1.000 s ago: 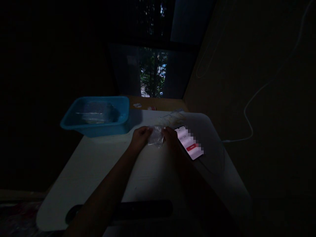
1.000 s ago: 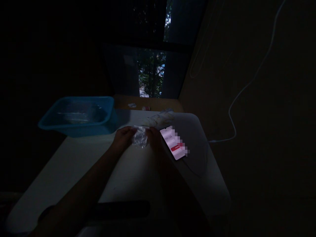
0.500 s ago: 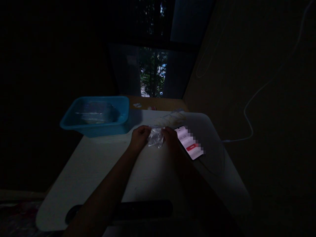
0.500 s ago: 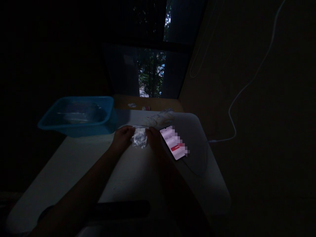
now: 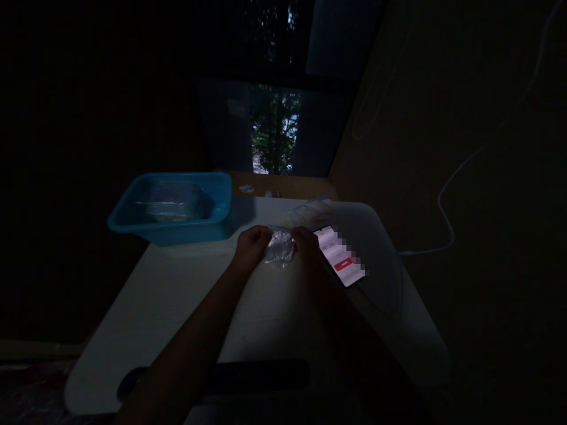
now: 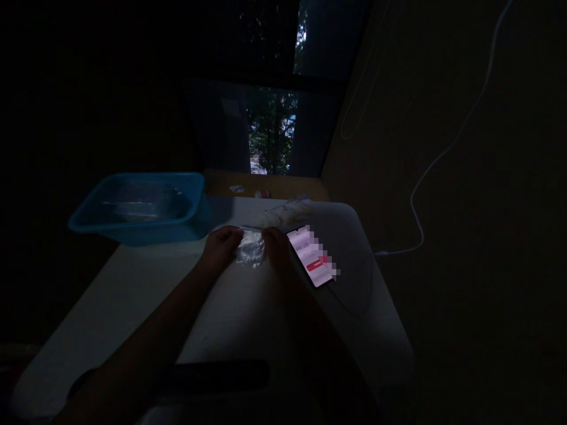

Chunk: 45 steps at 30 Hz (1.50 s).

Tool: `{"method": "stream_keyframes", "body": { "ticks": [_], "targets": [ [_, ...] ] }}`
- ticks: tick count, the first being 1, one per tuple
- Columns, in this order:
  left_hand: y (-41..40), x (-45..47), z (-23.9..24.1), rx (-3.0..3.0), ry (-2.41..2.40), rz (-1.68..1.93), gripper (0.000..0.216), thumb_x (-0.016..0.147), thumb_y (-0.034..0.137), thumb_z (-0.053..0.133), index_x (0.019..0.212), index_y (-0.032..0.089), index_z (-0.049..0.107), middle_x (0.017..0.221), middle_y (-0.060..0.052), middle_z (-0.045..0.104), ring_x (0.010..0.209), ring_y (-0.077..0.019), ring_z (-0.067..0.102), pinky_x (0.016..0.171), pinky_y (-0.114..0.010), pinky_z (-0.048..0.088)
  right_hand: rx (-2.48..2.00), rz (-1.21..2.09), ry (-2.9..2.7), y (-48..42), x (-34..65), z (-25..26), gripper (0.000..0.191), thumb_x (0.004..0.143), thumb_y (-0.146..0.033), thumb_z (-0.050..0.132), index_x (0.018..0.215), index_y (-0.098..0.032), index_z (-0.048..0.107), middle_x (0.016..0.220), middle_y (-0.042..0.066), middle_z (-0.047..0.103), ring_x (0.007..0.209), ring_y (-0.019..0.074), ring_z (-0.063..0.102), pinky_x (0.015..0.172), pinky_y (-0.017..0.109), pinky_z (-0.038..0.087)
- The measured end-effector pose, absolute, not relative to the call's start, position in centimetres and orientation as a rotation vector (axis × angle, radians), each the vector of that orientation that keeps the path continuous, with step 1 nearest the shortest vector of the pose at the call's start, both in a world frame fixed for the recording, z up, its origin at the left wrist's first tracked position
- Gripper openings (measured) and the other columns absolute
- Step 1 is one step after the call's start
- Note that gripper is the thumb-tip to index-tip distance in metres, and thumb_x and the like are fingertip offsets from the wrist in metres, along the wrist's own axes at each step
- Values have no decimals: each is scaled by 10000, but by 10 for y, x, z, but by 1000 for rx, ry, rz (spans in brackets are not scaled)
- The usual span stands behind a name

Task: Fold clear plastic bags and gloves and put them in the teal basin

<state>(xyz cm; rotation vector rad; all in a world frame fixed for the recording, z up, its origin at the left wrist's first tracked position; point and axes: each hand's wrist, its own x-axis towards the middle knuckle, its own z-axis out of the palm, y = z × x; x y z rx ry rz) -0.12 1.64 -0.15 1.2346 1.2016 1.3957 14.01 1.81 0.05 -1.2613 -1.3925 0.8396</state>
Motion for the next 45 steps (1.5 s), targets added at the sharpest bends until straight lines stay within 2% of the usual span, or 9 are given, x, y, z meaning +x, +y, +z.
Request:
{"method": "stream_keyframes", "body": {
  "ticks": [10,22,34,45],
  "targets": [
    [16,-1,-1,1175,1138,1393,195,598,337,598,652,150,607,502,37,508,454,-83,409,453,-211,310,-1235,851,-1402,17,139,1,209,625,-385,418,545,-198,466,514,-34,407,530,107,380,515,232,307],
    [19,-3,-6,1234,1219,1428,156,610,306,591,586,152,578,477,51,473,440,-73,389,447,-204,304,-1222,855,-1385,19,140,-2,199,619,-376,438,536,-197,466,522,-30,413,553,114,391,524,233,313],
    [21,-3,-8,1233,1212,1429,152,607,312,579,603,159,577,494,40,474,454,-78,389,432,-196,306,-1243,861,-1381,16,139,1,199,630,-375,444,544,-200,483,492,-37,404,539,115,397,513,233,313],
    [22,-5,-10,1168,1157,1467,174,630,339,594,628,164,600,491,45,485,451,-81,405,452,-206,323,-1215,823,-1427,17,140,-1,244,670,-373,412,490,-209,390,443,-51,366,485,98,370,497,233,298]
  ]
}}
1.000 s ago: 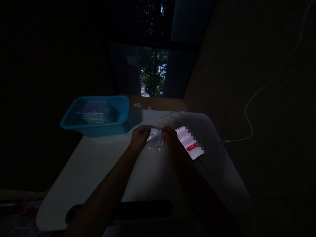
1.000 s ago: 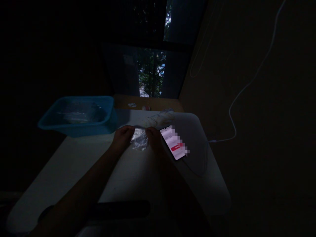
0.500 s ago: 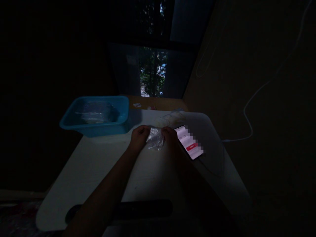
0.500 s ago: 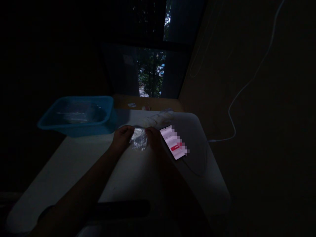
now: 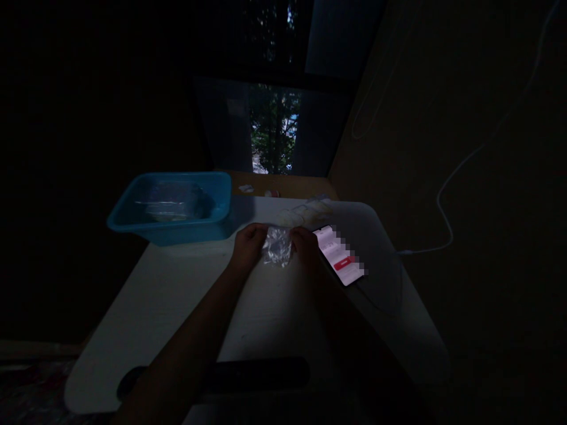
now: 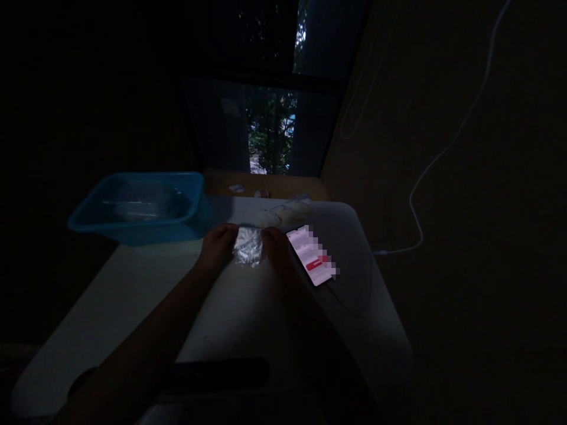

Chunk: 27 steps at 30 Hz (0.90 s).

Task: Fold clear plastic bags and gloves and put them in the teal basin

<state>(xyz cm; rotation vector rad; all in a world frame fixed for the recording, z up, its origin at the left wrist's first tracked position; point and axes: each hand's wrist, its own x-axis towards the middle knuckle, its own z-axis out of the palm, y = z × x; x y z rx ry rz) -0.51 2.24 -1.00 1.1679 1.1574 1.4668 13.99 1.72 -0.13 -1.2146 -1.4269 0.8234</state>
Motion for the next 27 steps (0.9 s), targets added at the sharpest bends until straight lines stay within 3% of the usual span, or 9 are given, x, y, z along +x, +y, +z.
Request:
{"method": "stream_keyframes", "body": {
  "ticks": [9,17,27],
  "targets": [
    [16,0,0,1113,1109,1424,297,596,410,651,730,145,641,551,25,556,482,-90,458,479,-220,354,-1237,836,-1369,17,139,-1,235,685,-364,415,510,-207,417,427,-58,376,452,90,378,458,216,302],
    [17,-1,-2,1208,1219,1387,221,578,355,642,555,157,546,455,53,454,425,-71,395,426,-201,297,-1223,861,-1337,16,138,0,218,677,-368,428,526,-210,432,425,-61,368,435,89,367,446,222,293],
    [21,-1,-10,1210,1177,1453,196,595,331,631,559,158,545,487,57,465,437,-63,392,442,-198,300,-1245,842,-1364,18,139,-2,254,685,-381,433,500,-209,417,419,-59,376,439,88,371,467,221,302]
  ]
}}
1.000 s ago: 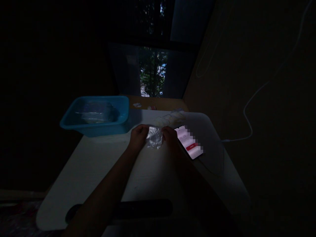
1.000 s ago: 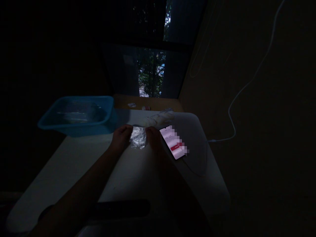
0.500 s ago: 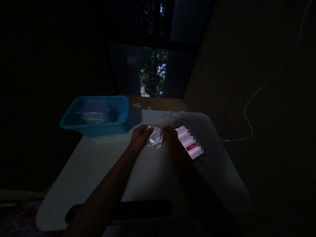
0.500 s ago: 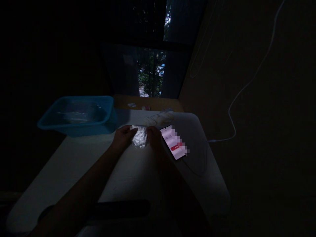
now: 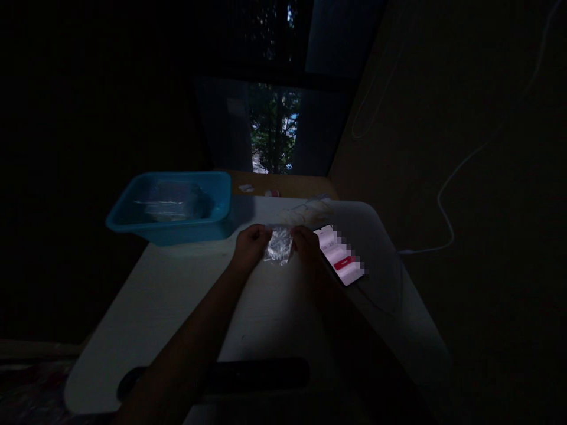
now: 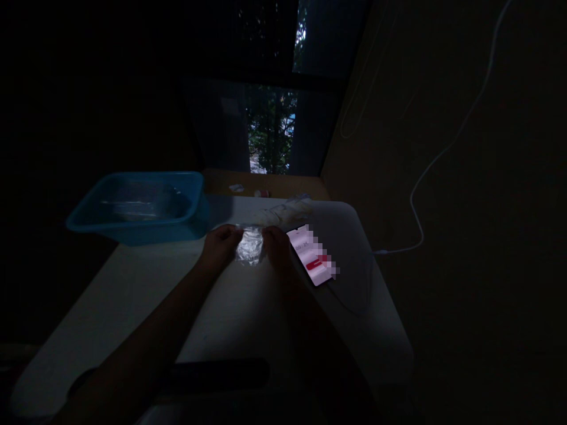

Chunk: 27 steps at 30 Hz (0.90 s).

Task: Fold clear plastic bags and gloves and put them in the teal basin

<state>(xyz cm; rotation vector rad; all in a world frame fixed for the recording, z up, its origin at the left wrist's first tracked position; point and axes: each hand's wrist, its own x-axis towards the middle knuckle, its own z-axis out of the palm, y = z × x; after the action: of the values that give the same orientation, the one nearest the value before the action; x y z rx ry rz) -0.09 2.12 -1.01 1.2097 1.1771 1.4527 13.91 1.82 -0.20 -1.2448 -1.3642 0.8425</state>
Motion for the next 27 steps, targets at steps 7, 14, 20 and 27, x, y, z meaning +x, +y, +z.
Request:
{"method": "stream_keyframes", "body": {
  "ticks": [7,14,20,27],
  "targets": [
    [20,-1,-8,1228,1198,1431,234,605,362,625,558,157,523,461,65,415,417,-57,343,426,-196,273,-1218,861,-1337,18,139,-2,239,672,-363,435,493,-205,413,414,-65,363,431,80,362,450,213,292],
    [19,0,-6,1191,1181,1468,233,595,348,624,543,154,506,463,65,406,421,-53,336,421,-190,258,-1188,838,-1385,20,140,-4,275,693,-367,423,469,-209,396,410,-56,369,434,84,379,465,218,311],
    [18,0,-3,1123,1150,1491,223,580,341,637,545,159,513,452,74,400,407,-51,331,419,-192,257,-1194,927,-1362,17,138,1,225,667,-344,445,490,-207,423,399,-64,370,399,80,372,430,211,303],
    [20,-1,-6,1112,1076,1476,236,589,354,663,582,147,551,474,64,439,420,-52,363,426,-191,282,-1193,872,-1349,18,139,-2,224,671,-340,453,498,-202,425,415,-63,387,424,77,372,444,206,308]
  ]
}}
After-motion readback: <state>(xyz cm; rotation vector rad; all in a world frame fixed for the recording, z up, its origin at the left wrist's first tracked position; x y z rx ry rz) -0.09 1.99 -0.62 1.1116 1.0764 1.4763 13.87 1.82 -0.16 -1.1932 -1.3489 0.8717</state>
